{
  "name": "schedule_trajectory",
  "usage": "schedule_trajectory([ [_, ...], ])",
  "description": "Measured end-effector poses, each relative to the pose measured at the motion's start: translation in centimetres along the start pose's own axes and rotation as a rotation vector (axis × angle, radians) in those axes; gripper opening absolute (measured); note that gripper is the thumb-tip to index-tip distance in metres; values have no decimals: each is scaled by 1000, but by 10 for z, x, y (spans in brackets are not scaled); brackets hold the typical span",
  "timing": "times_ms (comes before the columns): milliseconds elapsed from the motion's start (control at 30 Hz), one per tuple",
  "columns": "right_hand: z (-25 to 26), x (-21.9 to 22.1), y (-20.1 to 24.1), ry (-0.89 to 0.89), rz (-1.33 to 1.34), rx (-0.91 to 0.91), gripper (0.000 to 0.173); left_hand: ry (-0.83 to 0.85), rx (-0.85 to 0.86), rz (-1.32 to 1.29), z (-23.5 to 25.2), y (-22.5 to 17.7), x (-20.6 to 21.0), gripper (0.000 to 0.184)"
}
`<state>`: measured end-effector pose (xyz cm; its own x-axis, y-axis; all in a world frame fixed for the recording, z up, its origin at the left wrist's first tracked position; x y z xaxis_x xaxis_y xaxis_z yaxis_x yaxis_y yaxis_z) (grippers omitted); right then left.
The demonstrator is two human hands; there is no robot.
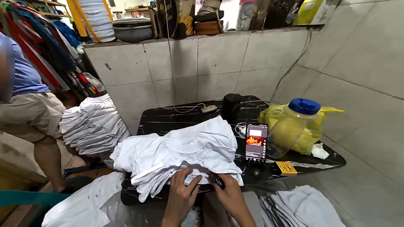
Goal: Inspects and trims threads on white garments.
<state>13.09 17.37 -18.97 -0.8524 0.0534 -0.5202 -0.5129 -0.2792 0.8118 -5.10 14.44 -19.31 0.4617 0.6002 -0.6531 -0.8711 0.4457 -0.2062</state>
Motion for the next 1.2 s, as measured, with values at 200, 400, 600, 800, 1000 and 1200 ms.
schedule_trajectory([
  [200, -7, -1, 5, -8, -13, 2, 24, -86, 111, -143, -13, 0, 0, 12],
  [400, -22, 1, 11, -168, -112, -151, 22, -13, 23, -295, -10, 10, -5, 19],
  [600, -22, 4, 9, -251, -122, -182, 23, 46, -142, -508, -11, 19, -11, 13],
  [800, -20, 5, 11, -274, -133, -185, 24, 323, -352, -1025, -19, 15, -12, 11],
  [1000, -18, 6, 12, -273, -138, -180, 24, 332, -205, -507, -17, 12, -12, 18],
  [1200, -14, 5, 12, -262, -133, -163, 24, 83, -58, -120, -8, 6, -8, 23],
])
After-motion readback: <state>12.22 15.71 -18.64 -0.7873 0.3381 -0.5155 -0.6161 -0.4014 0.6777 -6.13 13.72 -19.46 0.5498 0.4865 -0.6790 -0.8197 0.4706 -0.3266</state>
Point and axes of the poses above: each hand's wrist, its own z-axis towards the middle knuckle, its own x-axis out of the palm, y = z × x, the point moved 7 cm from there along z, towards the middle knuckle, and after that the axes turned 8 degrees about z, right-handed, at the moved point
